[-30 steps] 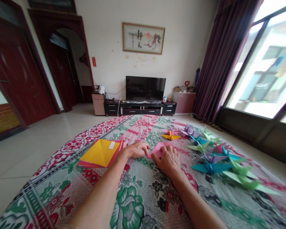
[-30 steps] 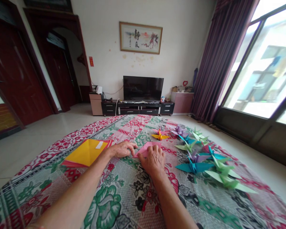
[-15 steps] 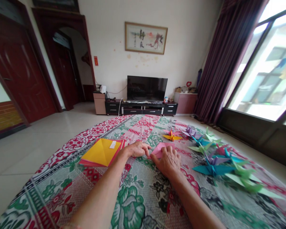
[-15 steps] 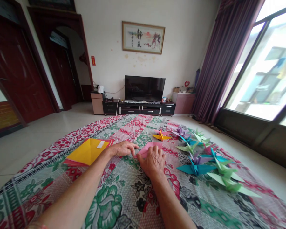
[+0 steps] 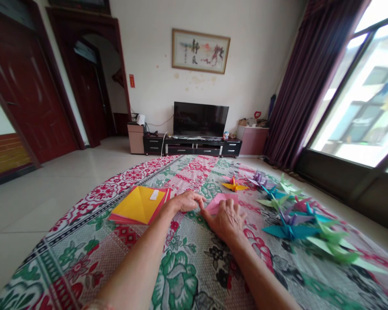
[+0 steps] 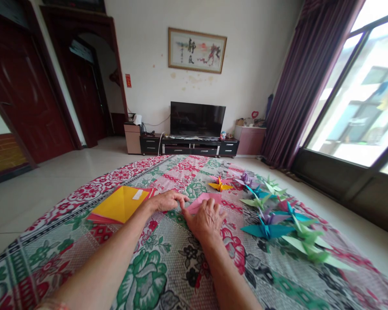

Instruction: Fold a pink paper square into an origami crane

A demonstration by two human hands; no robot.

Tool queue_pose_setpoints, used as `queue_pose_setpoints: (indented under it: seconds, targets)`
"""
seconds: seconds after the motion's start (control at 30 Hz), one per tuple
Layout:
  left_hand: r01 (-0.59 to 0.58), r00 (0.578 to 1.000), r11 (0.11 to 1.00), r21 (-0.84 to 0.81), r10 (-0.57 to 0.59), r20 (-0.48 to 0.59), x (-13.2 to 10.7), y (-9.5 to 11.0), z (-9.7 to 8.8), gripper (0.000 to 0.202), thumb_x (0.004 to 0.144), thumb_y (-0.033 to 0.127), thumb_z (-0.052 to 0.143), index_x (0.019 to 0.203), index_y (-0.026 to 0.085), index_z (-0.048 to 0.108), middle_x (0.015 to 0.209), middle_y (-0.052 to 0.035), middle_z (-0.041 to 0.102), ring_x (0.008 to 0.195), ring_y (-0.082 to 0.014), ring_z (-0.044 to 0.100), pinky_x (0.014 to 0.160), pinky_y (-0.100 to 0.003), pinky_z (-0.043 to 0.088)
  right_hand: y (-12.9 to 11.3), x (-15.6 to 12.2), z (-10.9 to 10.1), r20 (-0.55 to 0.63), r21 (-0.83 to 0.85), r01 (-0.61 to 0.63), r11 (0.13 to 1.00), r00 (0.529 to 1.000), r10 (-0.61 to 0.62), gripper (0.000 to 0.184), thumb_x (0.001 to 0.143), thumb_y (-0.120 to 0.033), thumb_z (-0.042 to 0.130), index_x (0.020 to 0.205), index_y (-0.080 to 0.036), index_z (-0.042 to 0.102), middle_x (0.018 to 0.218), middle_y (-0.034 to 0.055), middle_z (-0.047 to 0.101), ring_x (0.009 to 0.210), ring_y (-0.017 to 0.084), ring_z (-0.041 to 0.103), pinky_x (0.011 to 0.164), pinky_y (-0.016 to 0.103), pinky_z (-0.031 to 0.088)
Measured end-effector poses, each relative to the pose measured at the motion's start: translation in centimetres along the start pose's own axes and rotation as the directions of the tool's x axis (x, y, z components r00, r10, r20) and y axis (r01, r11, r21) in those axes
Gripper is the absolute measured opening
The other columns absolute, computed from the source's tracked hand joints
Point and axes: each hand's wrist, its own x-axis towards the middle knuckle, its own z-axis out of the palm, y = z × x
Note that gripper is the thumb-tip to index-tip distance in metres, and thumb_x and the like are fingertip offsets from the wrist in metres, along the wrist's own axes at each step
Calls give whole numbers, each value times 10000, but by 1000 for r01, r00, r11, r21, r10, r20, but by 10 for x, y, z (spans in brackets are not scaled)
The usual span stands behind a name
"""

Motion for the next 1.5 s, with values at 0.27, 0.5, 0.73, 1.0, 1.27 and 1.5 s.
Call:
queue_pose_setpoints:
  seconds: [0.27,0.5,0.73,1.0,1.27,1.5]
  targets:
    - [-15,999,996,92,18,-32,2,5,3,328,577,26,433,757,164,669,1153,-10,584,1052,-154,522,937,-253,368,-6,-3,-4,55,-7,-10,1000,998,10,723,699,-695,352,1065,-94,521,1086,199,473,1034,353,419,834,549,293]
    - [-61,996,964,260,75,-44,7,15,12,247,685,144,478,803,193,690,1004,-11,606,958,-141,533,908,-218,381,23,14,-9,226,94,71,993,970,-91,721,587,-677,522,1086,-157,526,1138,150,461,1062,335,426,840,476,324]
    - [56,988,906,420,11,-156,6,26,26,182,720,329,547,798,225,674,1057,-31,544,1017,-188,483,961,-303,327,33,19,0,113,106,59,993,991,-70,365,785,-426,406,1031,-210,567,1063,104,515,994,273,485,803,406,340]
    - [40,989,902,431,25,-145,8,18,27,153,693,302,567,787,225,660,990,-19,526,986,-181,470,905,-273,364,45,14,-7,100,93,-1,996,995,-9,380,765,-455,448,1069,-255,559,1070,97,498,992,274,471,786,391,343]
    - [44,986,899,436,32,-166,5,29,27,123,697,249,547,755,205,646,947,-26,535,971,-171,483,904,-278,365,72,25,-9,134,48,-141,989,982,133,297,829,-297,366,1021,-251,588,1025,93,533,945,241,514,723,336,365]
    - [96,957,892,442,40,-289,11,24,36,261,686,264,562,935,211,622,960,-45,561,961,-192,501,900,-290,377,59,19,-17,64,35,-137,990,989,134,371,842,-337,299,945,-210,632,981,116,551,926,264,514,736,371,368]
